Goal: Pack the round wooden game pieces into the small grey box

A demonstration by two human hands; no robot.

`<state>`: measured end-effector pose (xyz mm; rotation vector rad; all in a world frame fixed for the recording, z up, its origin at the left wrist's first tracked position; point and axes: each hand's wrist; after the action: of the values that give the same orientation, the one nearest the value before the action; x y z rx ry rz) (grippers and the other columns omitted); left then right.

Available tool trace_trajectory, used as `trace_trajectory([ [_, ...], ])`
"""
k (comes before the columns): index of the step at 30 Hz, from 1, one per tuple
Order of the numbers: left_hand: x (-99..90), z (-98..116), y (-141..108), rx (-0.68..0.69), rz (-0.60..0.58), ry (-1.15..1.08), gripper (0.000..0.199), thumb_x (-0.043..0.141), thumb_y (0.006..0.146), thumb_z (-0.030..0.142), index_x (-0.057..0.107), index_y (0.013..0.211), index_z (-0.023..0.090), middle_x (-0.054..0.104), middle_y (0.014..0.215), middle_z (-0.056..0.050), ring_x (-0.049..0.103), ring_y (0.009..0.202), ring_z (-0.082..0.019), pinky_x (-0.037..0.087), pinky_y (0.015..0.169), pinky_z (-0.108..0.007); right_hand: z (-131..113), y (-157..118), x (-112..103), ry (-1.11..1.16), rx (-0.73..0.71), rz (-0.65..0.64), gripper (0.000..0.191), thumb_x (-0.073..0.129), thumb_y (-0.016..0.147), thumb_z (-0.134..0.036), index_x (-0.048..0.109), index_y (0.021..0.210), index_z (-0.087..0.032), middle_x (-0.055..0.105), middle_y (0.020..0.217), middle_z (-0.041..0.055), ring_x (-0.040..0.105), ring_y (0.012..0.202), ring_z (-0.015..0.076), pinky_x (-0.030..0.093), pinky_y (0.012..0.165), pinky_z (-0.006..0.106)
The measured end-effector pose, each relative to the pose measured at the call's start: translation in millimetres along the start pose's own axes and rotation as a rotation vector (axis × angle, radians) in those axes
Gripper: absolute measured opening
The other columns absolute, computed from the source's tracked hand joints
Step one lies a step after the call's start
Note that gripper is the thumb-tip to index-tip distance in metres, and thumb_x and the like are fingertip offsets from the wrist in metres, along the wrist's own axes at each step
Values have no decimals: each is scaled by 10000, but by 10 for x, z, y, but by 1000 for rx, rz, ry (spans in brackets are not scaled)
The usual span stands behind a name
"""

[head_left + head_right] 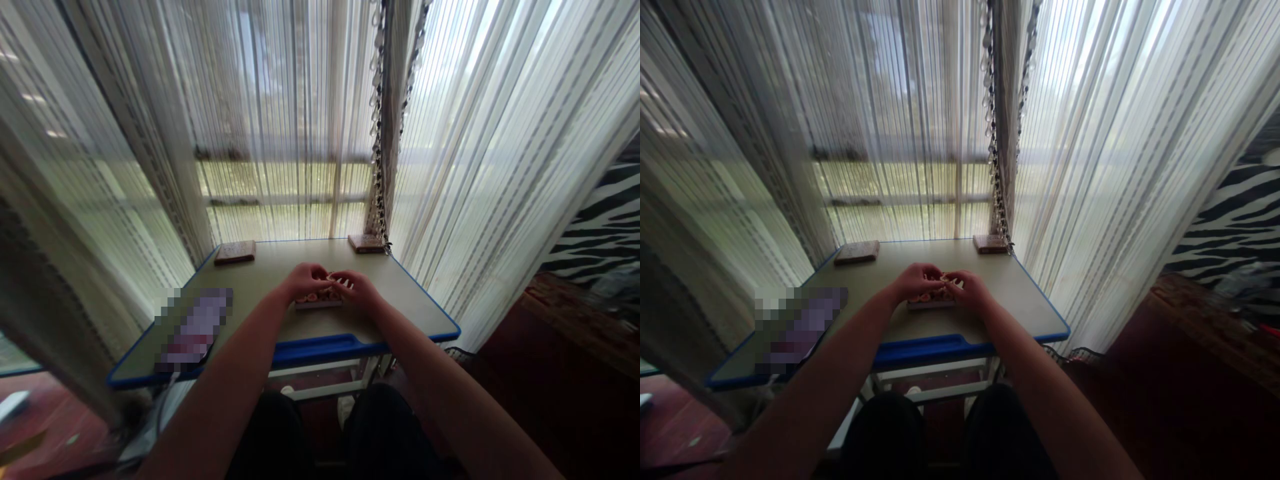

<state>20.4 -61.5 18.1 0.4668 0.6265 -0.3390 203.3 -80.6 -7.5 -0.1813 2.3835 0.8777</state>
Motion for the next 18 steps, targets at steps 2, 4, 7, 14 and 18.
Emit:
trace_trajectory([
  [2, -4, 24, -11, -2, -2, 6, 422, 623, 593, 479, 654, 823, 126, 639, 718, -43, 557, 646, -140, 422, 559, -228, 12, 2, 2, 16, 5, 4, 273, 543, 751, -354, 638, 938, -180, 648, 852, 54, 555, 667, 135, 437, 594, 252],
  [4, -13, 52, -23, 11, 10, 27, 427, 627, 587, 489, 656, 818, 131, 640, 719, -39, 547, 634, -134, 418, 557, -228, 14, 5, -3, 21, 8, 14, 276, 550, 745, -362, 634, 933, -178, 642, 826, 48, 546, 649, 130, 432, 586, 250],
  [7, -37, 70, -31, 37, 55, 26, 429, 600, 622, 489, 649, 870, 142, 646, 742, -35, 541, 626, -127, 419, 570, -232, -10, -4, -17, 17, 26, 42, 281, 554, 740, -376, 620, 913, -165, 623, 772, 39, 527, 634, 126, 427, 587, 251],
  [14, -125, -122, 18, -135, 393, 199, 276, 524, 686, 368, 662, 807, 161, 657, 774, -39, 561, 681, -143, 421, 657, -245, -132, -86, 10, -135, -123, -47, 189, 596, 696, -274, 624, 860, -182, 550, 727, 15, 477, 671, 128, 418, 661, 264],
  [18, -148, -265, 42, -260, 526, 289, 252, 471, 707, 320, 660, 783, 173, 663, 782, -34, 572, 718, -146, 408, 683, -238, -142, -95, 39, -196, -181, -83, 178, 606, 682, -247, 641, 851, -205, 538, 806, 31, 486, 806, 159, 411, 769, 295],
])
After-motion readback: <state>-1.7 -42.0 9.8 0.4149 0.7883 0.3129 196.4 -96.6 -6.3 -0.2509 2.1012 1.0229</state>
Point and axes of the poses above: each hand's wrist, its own y-axis towards the middle knuckle, its own x-axis out of the palm, z = x × y
